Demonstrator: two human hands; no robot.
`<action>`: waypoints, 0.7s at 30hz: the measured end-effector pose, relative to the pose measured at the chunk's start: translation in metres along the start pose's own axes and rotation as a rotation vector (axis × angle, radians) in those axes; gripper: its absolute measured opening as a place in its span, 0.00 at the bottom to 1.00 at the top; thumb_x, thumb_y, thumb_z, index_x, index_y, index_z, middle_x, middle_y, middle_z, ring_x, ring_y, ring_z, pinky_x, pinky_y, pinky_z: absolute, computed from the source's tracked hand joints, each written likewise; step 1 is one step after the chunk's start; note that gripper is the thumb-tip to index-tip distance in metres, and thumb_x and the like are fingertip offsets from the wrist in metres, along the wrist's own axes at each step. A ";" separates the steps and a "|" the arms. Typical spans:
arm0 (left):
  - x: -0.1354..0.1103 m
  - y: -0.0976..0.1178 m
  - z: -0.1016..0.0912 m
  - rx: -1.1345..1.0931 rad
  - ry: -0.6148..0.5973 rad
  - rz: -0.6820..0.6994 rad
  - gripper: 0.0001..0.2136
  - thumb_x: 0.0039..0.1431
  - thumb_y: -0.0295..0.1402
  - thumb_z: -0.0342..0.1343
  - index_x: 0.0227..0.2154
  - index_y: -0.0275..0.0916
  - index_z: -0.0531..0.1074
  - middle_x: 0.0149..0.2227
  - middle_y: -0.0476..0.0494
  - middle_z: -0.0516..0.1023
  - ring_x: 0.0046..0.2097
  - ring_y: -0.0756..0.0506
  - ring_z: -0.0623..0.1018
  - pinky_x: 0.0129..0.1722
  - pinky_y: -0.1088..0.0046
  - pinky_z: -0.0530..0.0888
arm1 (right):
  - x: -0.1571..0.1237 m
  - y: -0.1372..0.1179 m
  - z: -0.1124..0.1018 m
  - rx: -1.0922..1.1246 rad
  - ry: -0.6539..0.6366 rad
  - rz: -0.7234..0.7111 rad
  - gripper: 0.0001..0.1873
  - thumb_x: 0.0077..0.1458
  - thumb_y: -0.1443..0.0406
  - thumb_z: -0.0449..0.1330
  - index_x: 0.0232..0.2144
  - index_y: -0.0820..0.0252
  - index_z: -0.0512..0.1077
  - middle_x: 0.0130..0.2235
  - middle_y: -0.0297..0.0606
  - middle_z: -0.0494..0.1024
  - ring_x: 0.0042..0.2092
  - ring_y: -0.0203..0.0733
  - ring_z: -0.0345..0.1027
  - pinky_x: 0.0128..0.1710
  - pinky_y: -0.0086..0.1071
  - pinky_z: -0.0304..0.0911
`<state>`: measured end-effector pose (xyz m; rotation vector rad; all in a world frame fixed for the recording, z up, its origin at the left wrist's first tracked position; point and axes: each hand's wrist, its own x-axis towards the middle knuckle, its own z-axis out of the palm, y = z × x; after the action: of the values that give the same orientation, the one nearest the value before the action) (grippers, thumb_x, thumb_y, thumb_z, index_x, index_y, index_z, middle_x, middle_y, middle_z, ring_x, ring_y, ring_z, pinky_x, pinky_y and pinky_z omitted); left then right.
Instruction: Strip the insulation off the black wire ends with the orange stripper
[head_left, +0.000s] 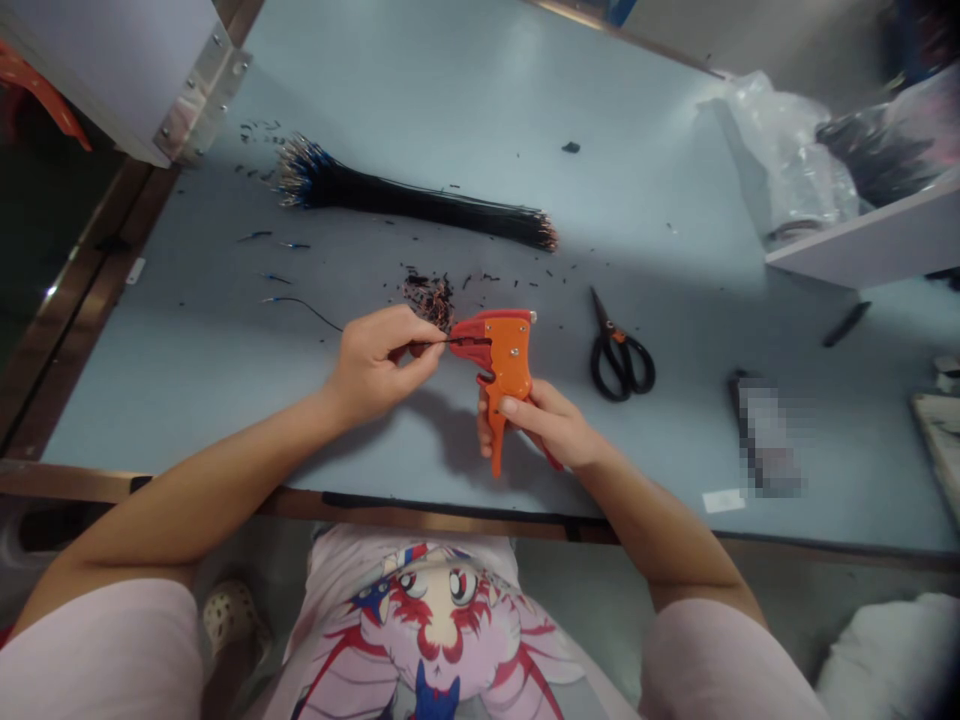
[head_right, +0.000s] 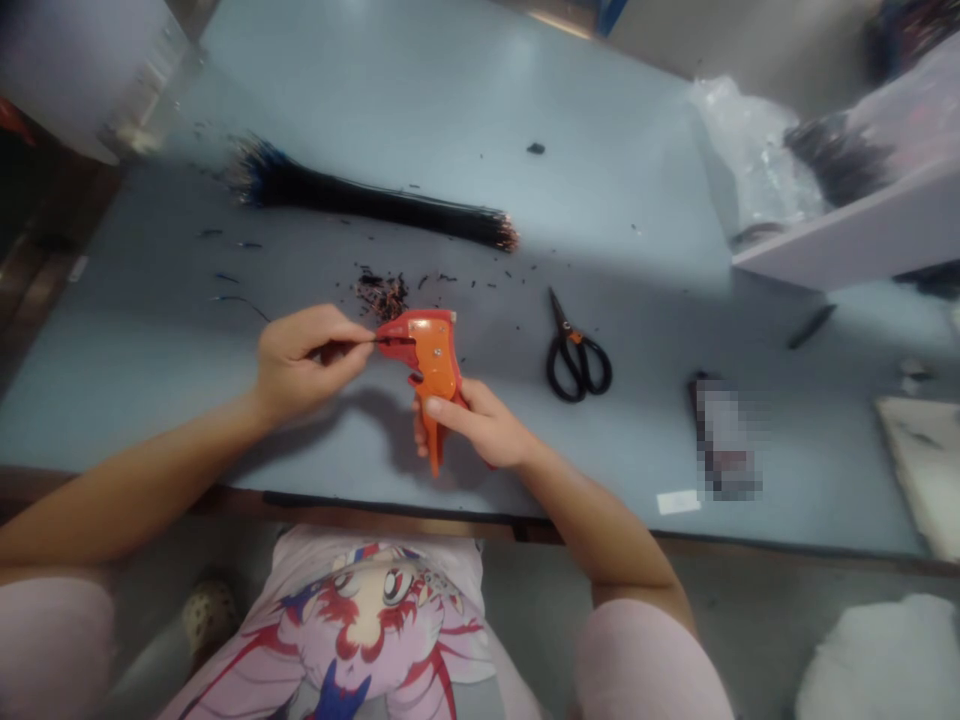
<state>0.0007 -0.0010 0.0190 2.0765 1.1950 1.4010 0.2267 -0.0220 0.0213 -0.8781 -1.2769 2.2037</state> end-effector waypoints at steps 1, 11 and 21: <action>0.000 0.000 0.000 0.004 0.003 0.010 0.04 0.52 0.25 0.56 0.27 0.40 0.74 0.22 0.52 0.72 0.23 0.55 0.66 0.24 0.77 0.64 | 0.000 0.000 0.000 -0.004 -0.001 -0.001 0.15 0.59 0.57 0.57 0.37 0.66 0.67 0.29 0.39 0.74 0.29 0.40 0.72 0.27 0.35 0.71; -0.001 0.004 -0.001 0.050 -0.026 -0.044 0.04 0.54 0.29 0.55 0.26 0.40 0.73 0.22 0.51 0.73 0.23 0.53 0.66 0.25 0.76 0.65 | 0.000 0.002 0.004 -0.026 0.055 0.001 0.16 0.59 0.54 0.56 0.33 0.63 0.66 0.24 0.35 0.71 0.24 0.37 0.68 0.23 0.31 0.66; 0.000 0.009 -0.004 0.097 -0.054 -0.061 0.06 0.54 0.29 0.53 0.24 0.40 0.73 0.19 0.52 0.70 0.22 0.53 0.66 0.23 0.75 0.62 | 0.000 0.001 0.009 0.018 0.091 0.007 0.19 0.59 0.52 0.55 0.29 0.63 0.65 0.21 0.33 0.69 0.20 0.35 0.65 0.18 0.28 0.61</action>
<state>0.0017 -0.0066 0.0273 2.1095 1.3164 1.2747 0.2205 -0.0282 0.0235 -0.9664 -1.2106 2.1514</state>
